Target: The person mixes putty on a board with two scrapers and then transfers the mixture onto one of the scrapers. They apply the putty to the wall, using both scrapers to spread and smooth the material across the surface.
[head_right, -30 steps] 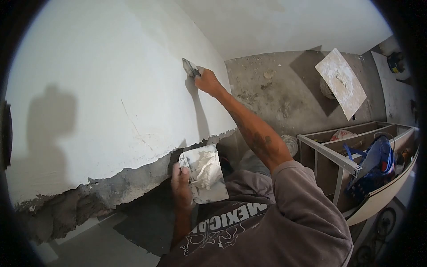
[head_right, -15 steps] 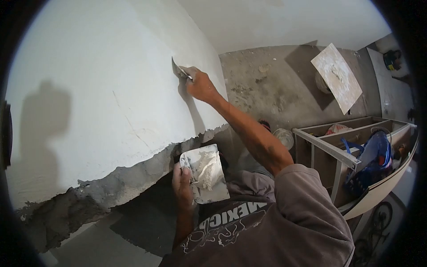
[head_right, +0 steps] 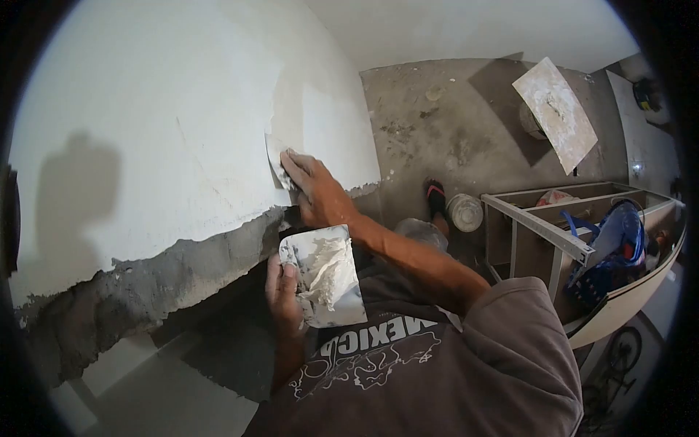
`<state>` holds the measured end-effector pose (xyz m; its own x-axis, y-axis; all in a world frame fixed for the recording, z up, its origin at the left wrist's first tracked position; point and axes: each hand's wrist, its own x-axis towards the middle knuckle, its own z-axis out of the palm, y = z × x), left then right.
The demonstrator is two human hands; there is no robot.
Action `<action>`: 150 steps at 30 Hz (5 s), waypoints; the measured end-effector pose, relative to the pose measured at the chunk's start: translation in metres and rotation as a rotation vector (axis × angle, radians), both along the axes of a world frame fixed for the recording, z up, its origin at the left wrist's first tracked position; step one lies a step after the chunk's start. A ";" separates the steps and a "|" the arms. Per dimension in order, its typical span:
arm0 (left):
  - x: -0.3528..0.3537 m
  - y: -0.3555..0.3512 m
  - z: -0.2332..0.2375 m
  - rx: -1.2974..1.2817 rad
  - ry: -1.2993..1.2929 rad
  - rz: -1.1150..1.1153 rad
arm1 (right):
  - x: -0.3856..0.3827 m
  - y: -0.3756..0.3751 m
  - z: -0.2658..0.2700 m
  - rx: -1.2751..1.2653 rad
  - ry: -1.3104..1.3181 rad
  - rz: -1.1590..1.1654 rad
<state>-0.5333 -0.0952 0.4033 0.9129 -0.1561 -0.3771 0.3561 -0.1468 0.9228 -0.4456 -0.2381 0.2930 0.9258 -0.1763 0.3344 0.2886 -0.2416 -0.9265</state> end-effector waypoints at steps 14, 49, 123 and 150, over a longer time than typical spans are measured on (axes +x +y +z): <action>-0.012 0.000 0.023 -0.014 -0.077 0.048 | -0.070 -0.027 0.019 0.207 -0.019 0.182; -0.005 -0.019 0.010 -0.037 -0.067 0.113 | 0.002 -0.027 -0.003 0.062 -0.109 0.039; 0.047 -0.048 -0.034 -0.097 -0.211 0.056 | -0.090 -0.210 0.180 -0.158 -0.014 0.505; 0.011 -0.017 -0.039 -0.083 -0.195 0.125 | 0.099 -0.155 0.047 0.475 0.200 -0.034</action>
